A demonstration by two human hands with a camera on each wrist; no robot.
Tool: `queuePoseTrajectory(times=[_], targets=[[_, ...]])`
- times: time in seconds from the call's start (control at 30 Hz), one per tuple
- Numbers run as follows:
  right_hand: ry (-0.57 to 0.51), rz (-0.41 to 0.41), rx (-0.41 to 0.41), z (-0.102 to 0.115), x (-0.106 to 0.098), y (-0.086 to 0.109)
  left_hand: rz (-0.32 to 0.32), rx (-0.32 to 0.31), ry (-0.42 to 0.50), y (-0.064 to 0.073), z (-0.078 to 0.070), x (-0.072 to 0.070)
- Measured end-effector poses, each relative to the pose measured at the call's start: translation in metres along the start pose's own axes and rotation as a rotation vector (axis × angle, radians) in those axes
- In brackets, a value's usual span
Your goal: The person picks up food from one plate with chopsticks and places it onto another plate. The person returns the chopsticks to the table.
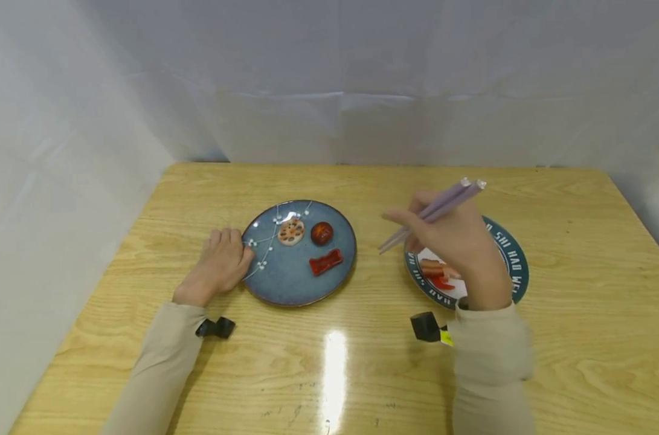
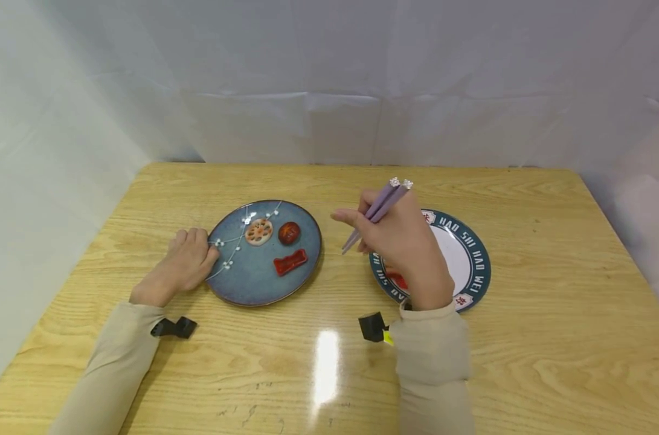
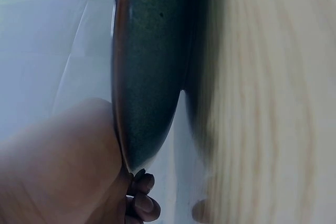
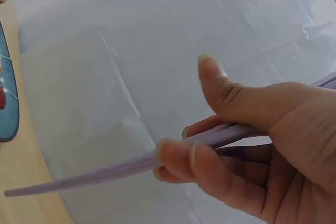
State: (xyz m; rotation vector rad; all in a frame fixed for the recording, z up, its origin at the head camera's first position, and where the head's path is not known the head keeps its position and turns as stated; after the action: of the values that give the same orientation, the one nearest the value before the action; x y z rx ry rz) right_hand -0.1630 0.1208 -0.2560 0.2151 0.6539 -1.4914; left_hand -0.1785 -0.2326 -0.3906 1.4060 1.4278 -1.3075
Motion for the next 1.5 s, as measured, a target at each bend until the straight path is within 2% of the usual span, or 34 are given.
queuePoseTrajectory(times=[0.2, 0.47, 0.8, 0.93, 1.2, 1.33, 1.5], targets=[[0.081, 0.018, 0.005, -0.009, -0.019, 0.004, 0.012, -0.003, -0.003, -0.001, 0.003, 0.0], [0.202, 0.018, -0.028, -0.012, -0.039, 0.013, -0.019, 0.01, 0.0, 0.001, 0.005, -0.002], [0.296, 0.014, -0.136, -0.008, -0.04, 0.012, -0.013, -0.007, 0.009, 0.003, 0.004, -0.004], [0.29, 0.032, -0.08, -0.012, -0.039, 0.012, -0.019, -0.005, 0.005, 0.004, 0.004, -0.005], [0.255, 0.026, -0.061, -0.016, -0.032, 0.01, -0.021, -0.007, -0.001, 0.003, 0.005, -0.004], [0.228, 0.048, -0.008, -0.02, -0.029, 0.006, -0.028, -0.003, -0.001, 0.003, 0.004, -0.004], [0.188, 0.0, 0.048, -0.026, -0.03, 0.002, -0.06, 0.011, -0.003, 0.003, 0.002, -0.006]])
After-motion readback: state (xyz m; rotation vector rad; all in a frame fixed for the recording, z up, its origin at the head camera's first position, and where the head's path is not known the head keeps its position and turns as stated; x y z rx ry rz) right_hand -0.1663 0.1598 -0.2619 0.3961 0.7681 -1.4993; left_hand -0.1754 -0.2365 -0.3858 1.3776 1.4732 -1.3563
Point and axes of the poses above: each hand's wrist, its own y-axis away from the middle knuckle, its own x-axis out of the palm, z = x × y, the point moved 4 cm from there along -y, towards the middle knuckle, and after that the axes turned 13 degrees about -z, right-handed, at the moved point
